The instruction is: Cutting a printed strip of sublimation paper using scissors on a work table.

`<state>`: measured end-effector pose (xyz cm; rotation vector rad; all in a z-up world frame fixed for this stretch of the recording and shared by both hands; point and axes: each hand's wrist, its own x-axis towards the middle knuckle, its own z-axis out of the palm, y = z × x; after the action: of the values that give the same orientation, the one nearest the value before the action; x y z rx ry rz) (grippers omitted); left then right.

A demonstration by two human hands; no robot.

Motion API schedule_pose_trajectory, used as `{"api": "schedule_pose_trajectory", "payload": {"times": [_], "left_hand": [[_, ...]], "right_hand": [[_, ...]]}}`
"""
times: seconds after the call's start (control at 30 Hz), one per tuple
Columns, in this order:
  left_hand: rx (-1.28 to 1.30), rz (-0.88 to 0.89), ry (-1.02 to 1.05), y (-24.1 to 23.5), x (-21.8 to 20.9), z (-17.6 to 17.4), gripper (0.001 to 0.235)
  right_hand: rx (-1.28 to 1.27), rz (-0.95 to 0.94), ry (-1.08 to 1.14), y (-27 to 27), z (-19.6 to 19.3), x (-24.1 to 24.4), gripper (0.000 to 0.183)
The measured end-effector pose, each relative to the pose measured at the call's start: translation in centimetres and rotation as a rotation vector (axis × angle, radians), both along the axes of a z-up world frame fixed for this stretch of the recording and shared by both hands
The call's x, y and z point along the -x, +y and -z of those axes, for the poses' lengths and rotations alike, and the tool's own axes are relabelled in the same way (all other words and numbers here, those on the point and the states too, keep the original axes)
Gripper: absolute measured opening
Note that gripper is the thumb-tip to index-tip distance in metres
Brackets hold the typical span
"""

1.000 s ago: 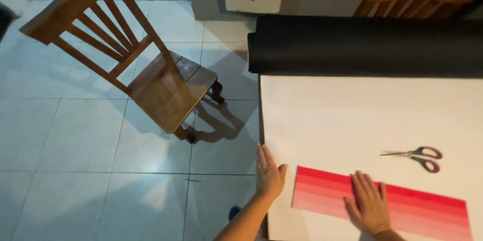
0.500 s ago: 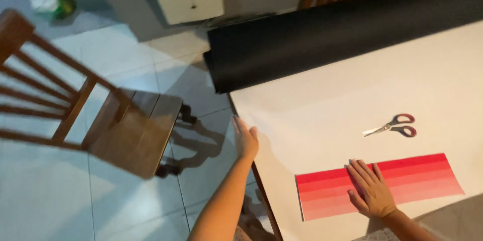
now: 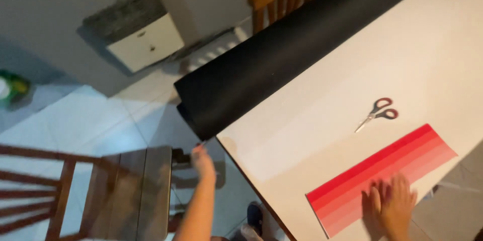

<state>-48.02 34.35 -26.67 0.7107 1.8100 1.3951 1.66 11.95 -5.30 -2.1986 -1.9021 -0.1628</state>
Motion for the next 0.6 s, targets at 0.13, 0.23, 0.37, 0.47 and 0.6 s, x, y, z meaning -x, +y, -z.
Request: {"api": "schedule_pose_trajectory", "payload": {"times": [0.13, 0.23, 0.37, 0.47, 0.6], "left_hand": [[0.155, -0.177, -0.385, 2.0, 3.2, -15.5, 0.066], [0.364, 0.065, -0.312, 3.3, 3.2, -25.8, 0.09], [0.524, 0.209, -0.234, 7.0, 3.5, -28.6, 0.119], [0.069, 0.232, -0.339, 10.6, 5.1, -18.8, 0.065], [0.091, 0.44, 0.107, 10.2, 6.6, -16.3, 0.075]], "right_hand": [[-0.26, 0.636, 0.487, -4.9, 3.2, 4.9, 0.052], [-0.236, 0.886, 0.744, -10.4, 6.7, 8.0, 0.067], [-0.18, 1.128, 0.478, -12.8, 9.7, 11.7, 0.056], [-0.262, 1.307, 0.438, -12.3, 10.4, 13.7, 0.042], [-0.307, 1.434, 0.419, -12.4, 10.0, 15.4, 0.033]]}}
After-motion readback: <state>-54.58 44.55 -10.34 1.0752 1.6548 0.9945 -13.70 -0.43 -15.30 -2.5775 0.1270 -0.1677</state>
